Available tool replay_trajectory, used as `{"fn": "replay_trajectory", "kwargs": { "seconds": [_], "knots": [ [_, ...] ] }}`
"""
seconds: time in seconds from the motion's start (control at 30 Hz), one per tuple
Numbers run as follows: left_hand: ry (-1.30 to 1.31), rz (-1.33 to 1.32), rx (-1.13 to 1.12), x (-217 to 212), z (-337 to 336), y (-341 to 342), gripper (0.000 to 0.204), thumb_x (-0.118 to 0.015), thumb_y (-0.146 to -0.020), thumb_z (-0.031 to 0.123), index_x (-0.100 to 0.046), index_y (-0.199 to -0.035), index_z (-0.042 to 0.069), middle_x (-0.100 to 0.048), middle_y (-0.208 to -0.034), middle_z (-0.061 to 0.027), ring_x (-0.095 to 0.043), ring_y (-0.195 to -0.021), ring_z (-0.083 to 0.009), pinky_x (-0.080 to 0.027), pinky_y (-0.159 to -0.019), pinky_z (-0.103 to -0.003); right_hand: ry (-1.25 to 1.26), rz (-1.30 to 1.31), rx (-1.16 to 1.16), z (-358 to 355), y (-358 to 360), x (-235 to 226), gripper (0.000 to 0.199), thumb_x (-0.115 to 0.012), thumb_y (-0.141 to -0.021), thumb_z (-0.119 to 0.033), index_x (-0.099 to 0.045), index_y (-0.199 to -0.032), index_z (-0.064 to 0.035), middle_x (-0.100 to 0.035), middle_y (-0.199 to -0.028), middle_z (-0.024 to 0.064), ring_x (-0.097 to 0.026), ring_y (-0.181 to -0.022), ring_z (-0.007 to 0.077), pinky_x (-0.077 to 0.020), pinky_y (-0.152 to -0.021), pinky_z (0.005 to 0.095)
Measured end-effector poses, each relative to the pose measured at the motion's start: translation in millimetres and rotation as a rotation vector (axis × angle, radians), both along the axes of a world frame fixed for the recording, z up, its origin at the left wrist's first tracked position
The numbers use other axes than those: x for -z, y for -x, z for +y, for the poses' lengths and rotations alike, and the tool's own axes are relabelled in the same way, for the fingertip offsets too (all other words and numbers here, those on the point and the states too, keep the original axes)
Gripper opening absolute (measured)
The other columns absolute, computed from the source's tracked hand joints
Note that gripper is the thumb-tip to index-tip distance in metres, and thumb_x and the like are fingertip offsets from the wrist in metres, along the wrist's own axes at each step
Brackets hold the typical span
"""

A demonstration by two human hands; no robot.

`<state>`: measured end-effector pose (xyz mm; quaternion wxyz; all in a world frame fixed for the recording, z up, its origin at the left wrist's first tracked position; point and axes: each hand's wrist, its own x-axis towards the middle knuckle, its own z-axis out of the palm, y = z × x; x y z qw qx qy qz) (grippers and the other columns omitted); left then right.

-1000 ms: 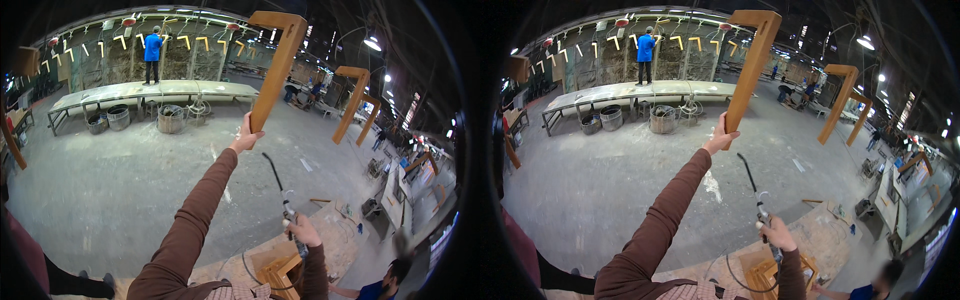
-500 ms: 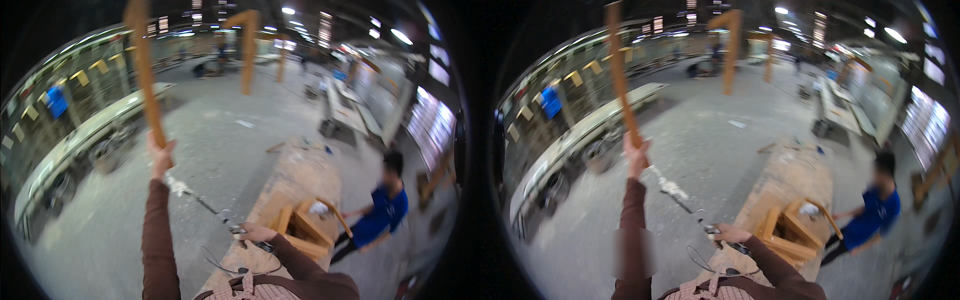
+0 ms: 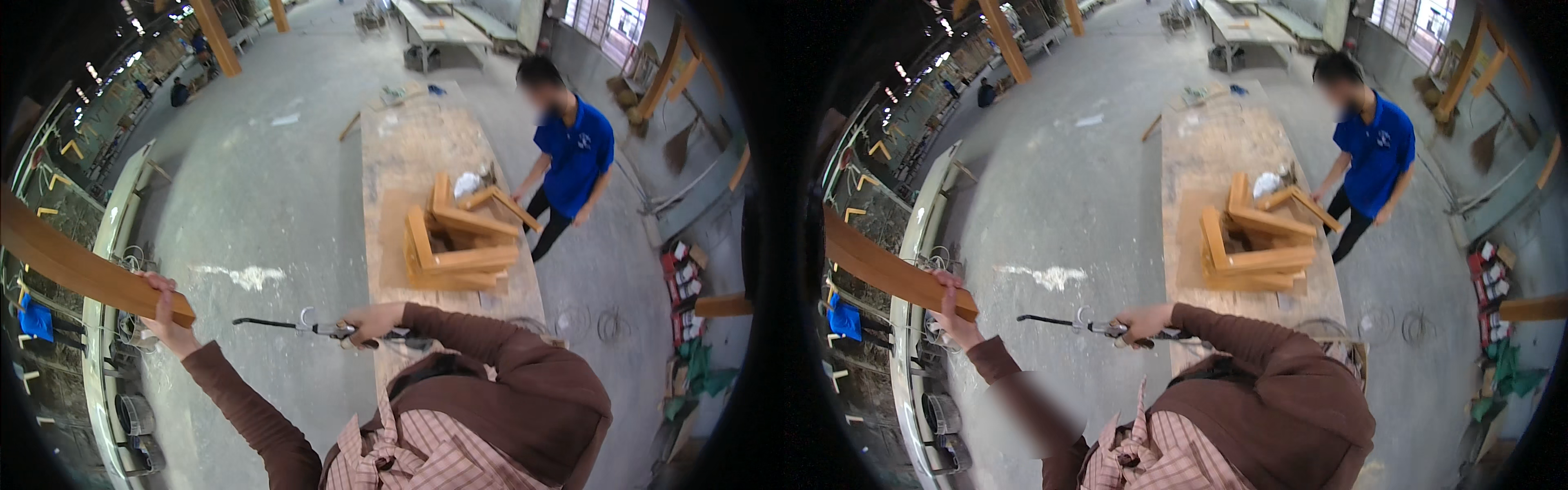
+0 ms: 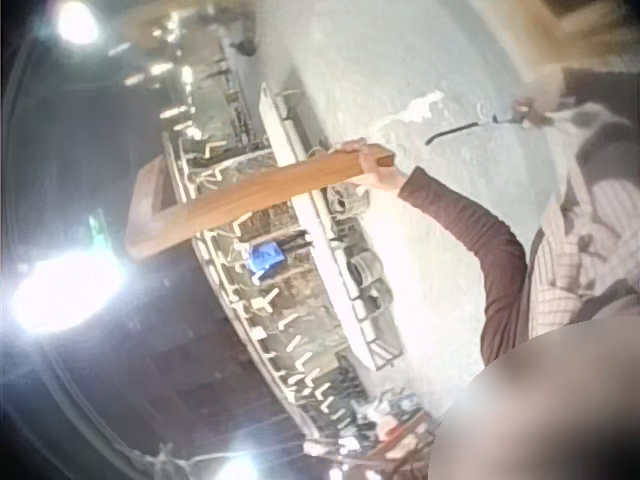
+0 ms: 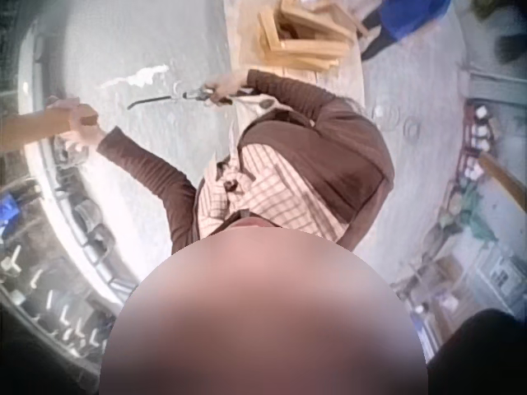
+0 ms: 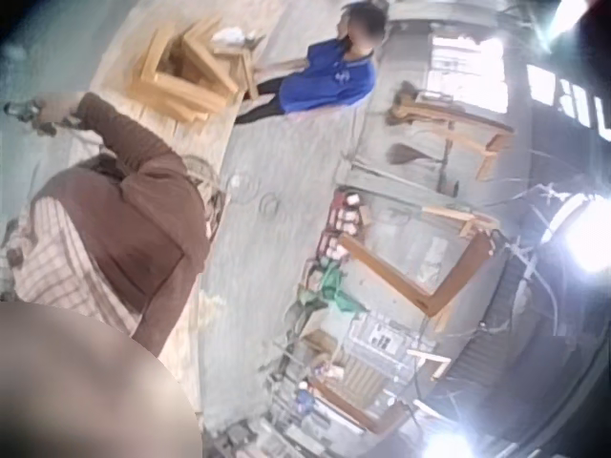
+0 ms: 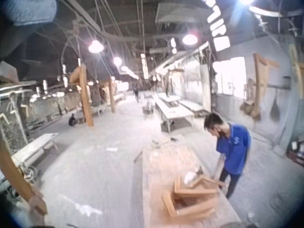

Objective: The person sprays a finish onto wooden chair frames using a spray gun. They pick up frames, spray both sides, and place them back on a workbench. Other workers are present in the background.

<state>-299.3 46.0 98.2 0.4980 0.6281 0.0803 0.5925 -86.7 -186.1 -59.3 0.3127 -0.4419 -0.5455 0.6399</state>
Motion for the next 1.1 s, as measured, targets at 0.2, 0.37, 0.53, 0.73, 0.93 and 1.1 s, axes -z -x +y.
{"fn": "replay_trajectory", "kwargs": {
  "seconds": [0.2, 0.37, 0.53, 0.73, 0.93, 1.1],
  "knots": [
    [0.081, 0.005, 0.111, -24, 43, 6, 0.045, -0.057, -0.077, -0.004, -0.041, -0.119, 0.003, -0.045, -0.097, -0.0059, -0.045, -0.087, -0.0135, -0.039, -0.079, -0.031, 0.016, -0.032, 0.038, -8, -2, -7, 0.023, -0.06, -0.085, -0.024, -0.051, -0.081, -0.0027, -0.054, -0.062, 0.0012, -0.053, -0.054, 0.0114, -0.0416, -0.05, 0.028],
    [0.059, 0.093, -0.101, -43, 64, 11, 0.044, -0.055, -0.08, -0.002, -0.044, -0.122, -0.001, -0.05, -0.102, -0.008, -0.05, -0.094, -0.0166, -0.042, -0.085, -0.031, -0.019, -0.116, 0.017, -14, -8, -9, 0.021, -0.059, -0.08, -0.021, -0.052, -0.081, -0.0021, -0.057, -0.063, 0.0039, -0.055, -0.053, 0.015, -0.0422, -0.049, 0.0308],
    [0.178, 0.259, -0.482, -33, 87, 17, 0.044, -0.062, -0.084, 0.013, -0.049, -0.123, -0.001, -0.056, -0.112, -0.0096, -0.054, -0.101, -0.018, -0.043, -0.088, -0.032, -0.042, -0.15, 0.002, -18, -12, 4, 0.021, -0.06, -0.081, -0.022, -0.054, -0.081, -0.0018, -0.058, -0.063, 0.0048, -0.055, -0.053, 0.016, -0.0426, -0.05, 0.0319],
    [0.183, 0.332, -0.79, 3, 103, 17, 0.046, -0.066, -0.086, 0.033, -0.054, -0.116, -0.001, -0.06, -0.115, -0.0117, -0.056, -0.107, -0.0193, -0.046, -0.085, -0.034, -0.049, -0.204, 0.0, -26, -19, 26, 0.027, -0.059, -0.083, -0.027, -0.055, -0.079, -0.001, -0.059, -0.063, 0.005, -0.056, -0.054, 0.0177, -0.0429, -0.05, 0.0322],
    [0.242, 0.435, -0.826, 21, 103, 29, 0.051, -0.065, -0.087, 0.034, -0.05, -0.121, -0.001, -0.059, -0.113, -0.0113, -0.056, -0.103, -0.0184, -0.047, -0.083, -0.033, -0.026, -0.207, -0.003, -35, -28, 40, 0.03, -0.059, -0.085, -0.031, -0.056, -0.08, -0.0016, -0.06, -0.064, 0.0055, -0.057, -0.058, 0.0193, -0.0445, -0.054, 0.0345],
    [0.312, 0.527, -0.752, 71, 96, 37, 0.055, -0.062, -0.089, 0.027, -0.041, -0.133, 0.003, -0.059, -0.116, -0.0114, -0.057, -0.103, -0.0216, -0.047, -0.082, -0.034, -0.039, -0.197, -0.086, -40, -37, 49, 0.03, -0.059, -0.085, -0.032, -0.057, -0.083, -0.0023, -0.06, -0.064, 0.0055, -0.057, -0.059, 0.0191, -0.0447, -0.056, 0.0351]
  ]
}}
